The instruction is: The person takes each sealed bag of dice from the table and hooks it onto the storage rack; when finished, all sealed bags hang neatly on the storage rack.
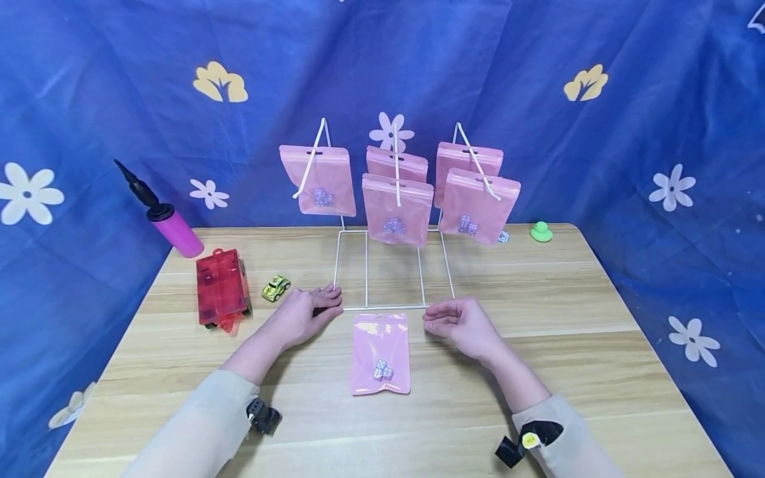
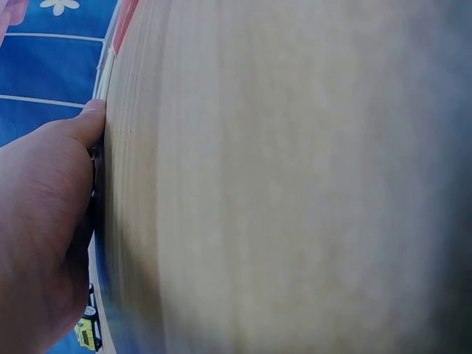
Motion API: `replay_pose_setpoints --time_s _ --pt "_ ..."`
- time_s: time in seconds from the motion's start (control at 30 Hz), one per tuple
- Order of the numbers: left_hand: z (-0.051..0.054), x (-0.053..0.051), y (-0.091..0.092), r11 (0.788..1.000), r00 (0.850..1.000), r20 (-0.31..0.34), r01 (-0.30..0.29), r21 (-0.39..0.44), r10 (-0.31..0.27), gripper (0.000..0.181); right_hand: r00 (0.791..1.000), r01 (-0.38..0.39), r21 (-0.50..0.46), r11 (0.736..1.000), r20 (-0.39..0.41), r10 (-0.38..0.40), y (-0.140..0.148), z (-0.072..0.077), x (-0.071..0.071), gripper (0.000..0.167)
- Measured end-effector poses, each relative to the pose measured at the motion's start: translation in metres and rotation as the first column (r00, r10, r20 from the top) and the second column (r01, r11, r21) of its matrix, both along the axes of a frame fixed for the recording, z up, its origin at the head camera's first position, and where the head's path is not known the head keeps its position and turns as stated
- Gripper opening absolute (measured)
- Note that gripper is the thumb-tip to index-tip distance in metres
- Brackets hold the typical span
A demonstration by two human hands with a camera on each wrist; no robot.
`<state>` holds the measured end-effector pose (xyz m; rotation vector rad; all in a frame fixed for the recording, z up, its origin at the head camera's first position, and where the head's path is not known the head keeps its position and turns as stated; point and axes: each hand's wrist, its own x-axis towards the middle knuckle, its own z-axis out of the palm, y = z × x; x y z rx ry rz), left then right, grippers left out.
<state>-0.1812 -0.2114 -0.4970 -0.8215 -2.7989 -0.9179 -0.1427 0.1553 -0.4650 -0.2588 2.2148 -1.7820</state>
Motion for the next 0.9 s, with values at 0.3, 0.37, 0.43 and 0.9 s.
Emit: replay_pose_setpoints --time_s 0.3,0.37,0.43,0.9 --pt "0.001 -0.001 0.000 1.000 1.000 -0.007 0.000 -0.010 0.000 0.031 0.991 -0.072 -0.061 0.996 0.108 0.078 -0.009 -0.010 0.009 0.024" --pt "0.000 -0.001 0.000 1.000 1.000 -0.010 -0.001 -0.011 0.001 0.031 0.986 -0.080 -0.079 0.994 0.142 0.091 -0.011 -0.012 0.010 0.021" --pt "0.000 -0.001 0.000 1.000 1.000 0.001 -0.002 -0.013 0.002 0.031 0.981 -0.088 -0.088 0.992 0.166 0.102 -0.014 -0.014 0.011 0.019" --pt "0.004 0.001 0.000 1.000 0.999 0.041 -0.003 -0.005 0.004 0.033 0.945 -0.058 -0.055 0.997 0.319 0.073 -0.033 -0.020 0.008 0.019"
